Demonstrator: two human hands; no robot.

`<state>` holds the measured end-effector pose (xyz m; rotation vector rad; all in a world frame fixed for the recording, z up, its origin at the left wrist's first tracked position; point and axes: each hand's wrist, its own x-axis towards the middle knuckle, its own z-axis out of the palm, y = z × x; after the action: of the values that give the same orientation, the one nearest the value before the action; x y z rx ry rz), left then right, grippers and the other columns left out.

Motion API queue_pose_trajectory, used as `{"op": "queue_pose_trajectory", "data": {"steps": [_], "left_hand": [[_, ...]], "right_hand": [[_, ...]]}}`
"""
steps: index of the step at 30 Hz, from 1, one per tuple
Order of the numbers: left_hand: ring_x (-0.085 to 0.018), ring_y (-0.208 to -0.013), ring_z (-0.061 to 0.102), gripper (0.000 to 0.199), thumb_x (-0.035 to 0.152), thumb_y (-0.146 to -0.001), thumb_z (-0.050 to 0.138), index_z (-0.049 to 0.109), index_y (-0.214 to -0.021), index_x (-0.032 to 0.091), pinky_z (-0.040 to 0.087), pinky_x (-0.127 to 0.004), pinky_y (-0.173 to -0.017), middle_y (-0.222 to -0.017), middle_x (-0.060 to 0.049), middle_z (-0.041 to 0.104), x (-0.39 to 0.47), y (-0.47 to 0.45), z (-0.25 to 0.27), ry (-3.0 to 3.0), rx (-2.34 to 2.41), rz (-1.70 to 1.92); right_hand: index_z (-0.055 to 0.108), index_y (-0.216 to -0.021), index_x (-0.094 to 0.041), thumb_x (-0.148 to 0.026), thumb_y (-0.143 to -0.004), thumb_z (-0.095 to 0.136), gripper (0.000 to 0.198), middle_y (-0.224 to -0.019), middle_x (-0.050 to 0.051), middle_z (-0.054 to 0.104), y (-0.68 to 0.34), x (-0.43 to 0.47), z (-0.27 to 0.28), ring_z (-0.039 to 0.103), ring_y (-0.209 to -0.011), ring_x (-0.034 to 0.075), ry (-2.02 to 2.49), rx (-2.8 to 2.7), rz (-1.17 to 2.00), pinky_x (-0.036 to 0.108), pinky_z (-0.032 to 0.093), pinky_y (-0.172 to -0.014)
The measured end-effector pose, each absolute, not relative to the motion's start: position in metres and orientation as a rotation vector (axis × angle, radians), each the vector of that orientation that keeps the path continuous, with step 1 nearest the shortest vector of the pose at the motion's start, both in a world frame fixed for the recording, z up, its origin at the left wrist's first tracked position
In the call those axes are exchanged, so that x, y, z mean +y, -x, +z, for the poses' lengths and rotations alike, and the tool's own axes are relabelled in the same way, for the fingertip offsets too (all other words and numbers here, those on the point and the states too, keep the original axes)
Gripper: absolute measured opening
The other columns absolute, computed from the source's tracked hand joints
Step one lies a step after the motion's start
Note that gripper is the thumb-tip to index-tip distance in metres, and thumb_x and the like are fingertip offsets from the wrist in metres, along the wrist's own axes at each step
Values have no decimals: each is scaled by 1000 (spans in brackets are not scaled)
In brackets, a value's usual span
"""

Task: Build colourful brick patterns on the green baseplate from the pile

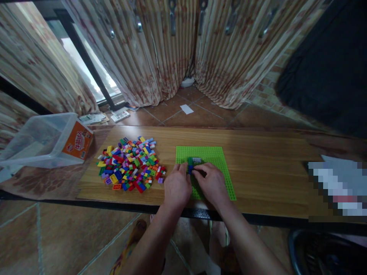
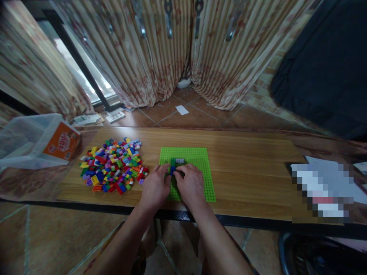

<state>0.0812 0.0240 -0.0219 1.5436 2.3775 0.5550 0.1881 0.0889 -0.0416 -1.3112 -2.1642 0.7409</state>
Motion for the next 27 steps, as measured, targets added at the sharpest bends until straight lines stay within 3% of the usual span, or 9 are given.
{"op": "queue_pose_trajectory", "data": {"steps": [7, 17, 27], "left_hand": [[-17, -93, 64, 32, 20, -92, 41, 62, -115, 25, 49, -27, -80, -108, -3, 67, 21, -83, -30, -1634, 2322, 651], [-20, -97, 60, 32, 18, -92, 41, 64, -114, 20, 50, -30, -83, -110, -7, 65, 24, -84, -39, -1736, 2362, 576], [-19, -92, 60, 32, 17, -93, 37, 66, -107, 17, 51, -32, -85, -98, -9, 62, 24, -79, -37, -1805, 2287, 614]], "right_hand": [[73, -85, -22, -27, -82, 60, 14, -85, 4, 68, -186, 91, -42, 61, -82, 19, 1322, -2132, 779, 32, 43, -78], [74, -86, -22, -26, -84, 59, 16, -85, 5, 67, -185, 91, -45, 60, -83, 18, 1278, -2139, 791, 33, 43, -80], [73, -87, -21, -25, -85, 58, 16, -88, 6, 67, -186, 91, -47, 60, -88, 19, 1251, -2168, 780, 34, 42, -84]]}}
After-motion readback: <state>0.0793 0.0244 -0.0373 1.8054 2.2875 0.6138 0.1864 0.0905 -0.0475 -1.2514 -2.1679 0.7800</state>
